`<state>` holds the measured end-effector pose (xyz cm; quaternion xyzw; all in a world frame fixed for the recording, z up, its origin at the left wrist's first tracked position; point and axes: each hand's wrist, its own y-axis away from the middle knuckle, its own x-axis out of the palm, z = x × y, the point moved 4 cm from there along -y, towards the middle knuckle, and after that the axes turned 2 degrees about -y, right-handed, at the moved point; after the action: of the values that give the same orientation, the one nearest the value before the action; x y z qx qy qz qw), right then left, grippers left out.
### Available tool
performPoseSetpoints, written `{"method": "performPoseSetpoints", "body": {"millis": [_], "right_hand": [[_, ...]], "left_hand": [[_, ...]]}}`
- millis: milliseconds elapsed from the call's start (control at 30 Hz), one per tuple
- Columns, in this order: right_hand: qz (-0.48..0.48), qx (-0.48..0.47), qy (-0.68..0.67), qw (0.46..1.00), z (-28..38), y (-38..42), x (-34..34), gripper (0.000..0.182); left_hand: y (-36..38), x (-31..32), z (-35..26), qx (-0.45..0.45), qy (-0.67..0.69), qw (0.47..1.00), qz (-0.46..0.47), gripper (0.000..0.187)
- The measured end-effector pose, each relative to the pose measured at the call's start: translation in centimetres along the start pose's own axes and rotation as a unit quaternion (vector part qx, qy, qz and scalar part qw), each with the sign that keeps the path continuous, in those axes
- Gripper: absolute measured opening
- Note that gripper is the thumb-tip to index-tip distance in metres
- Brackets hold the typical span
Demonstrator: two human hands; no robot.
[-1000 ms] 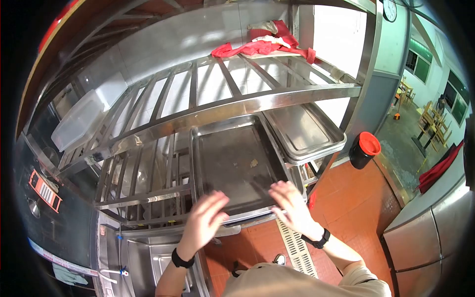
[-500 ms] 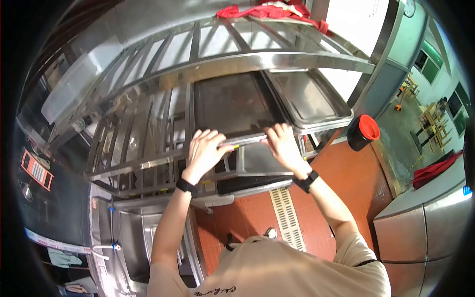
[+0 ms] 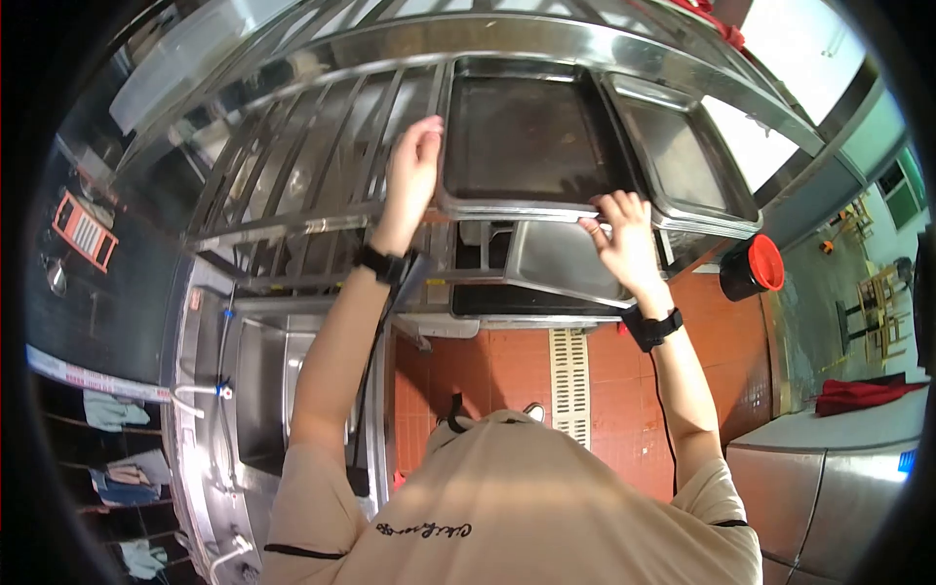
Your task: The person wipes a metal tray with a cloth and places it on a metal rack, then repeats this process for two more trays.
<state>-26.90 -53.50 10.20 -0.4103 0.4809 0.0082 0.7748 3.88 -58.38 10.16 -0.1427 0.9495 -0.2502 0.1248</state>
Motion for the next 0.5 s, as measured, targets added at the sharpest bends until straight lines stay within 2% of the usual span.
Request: {"method": "performPoseSetpoints", "body": {"millis": [33, 100, 133, 200, 333, 367, 400, 467, 500], "right_hand": [[0.004, 0.000, 0.000, 1.000, 0.0, 0.0, 0.0, 0.026], [0.002, 0.001, -0.008, 1.000, 0.3, -0.2, -0.1, 0.027], [-0.003, 0.000, -0.013, 1.000, 0.4, -0.3, -0.1, 0.025], [0.013, 0.008, -0.004, 1.000, 0.1, -0.3, 0.2, 0.025], [0.006, 0.005, -0.013, 1.000, 0.0, -0.4, 0.2, 0.025], [0.010, 0.007, -0.020, 1.000, 0.0, -0.4, 0.1, 0.025], [0.012, 0.009, -0.026, 1.000, -0.1, -0.4, 0.1, 0.025], [0.006, 0.004, -0.023, 1.000, -0.1, -0.4, -0.1, 0.025], [0.003, 0.001, -0.023, 1.000, 0.0, -0.6, -0.2, 0.025]], "left_hand": [[-0.2, -0.3, 0.3, -0.008, -0.003, 1.000, -0.006, 0.037], [0.5, 0.6, 1.5, -0.216, 0.165, 0.962, 0.034, 0.055], [0.8, 1.4, 1.3, -0.236, 0.135, 0.961, 0.055, 0.069], [2.0, 2.4, -0.8, -0.241, 0.090, 0.964, 0.060, 0.073], [1.7, 2.7, 2.2, -0.198, 0.104, 0.975, -0.005, 0.075], [1.4, 2.6, 2.6, -0.211, 0.051, 0.976, -0.013, 0.075], [0.9, 2.6, 2.9, -0.209, 0.053, 0.976, -0.014, 0.075], [-0.3, 2.2, 3.2, -0.216, -0.193, 0.957, 0.019, 0.069], [-1.2, 1.8, 3.2, -0.214, -0.192, 0.958, 0.017, 0.069]]}}
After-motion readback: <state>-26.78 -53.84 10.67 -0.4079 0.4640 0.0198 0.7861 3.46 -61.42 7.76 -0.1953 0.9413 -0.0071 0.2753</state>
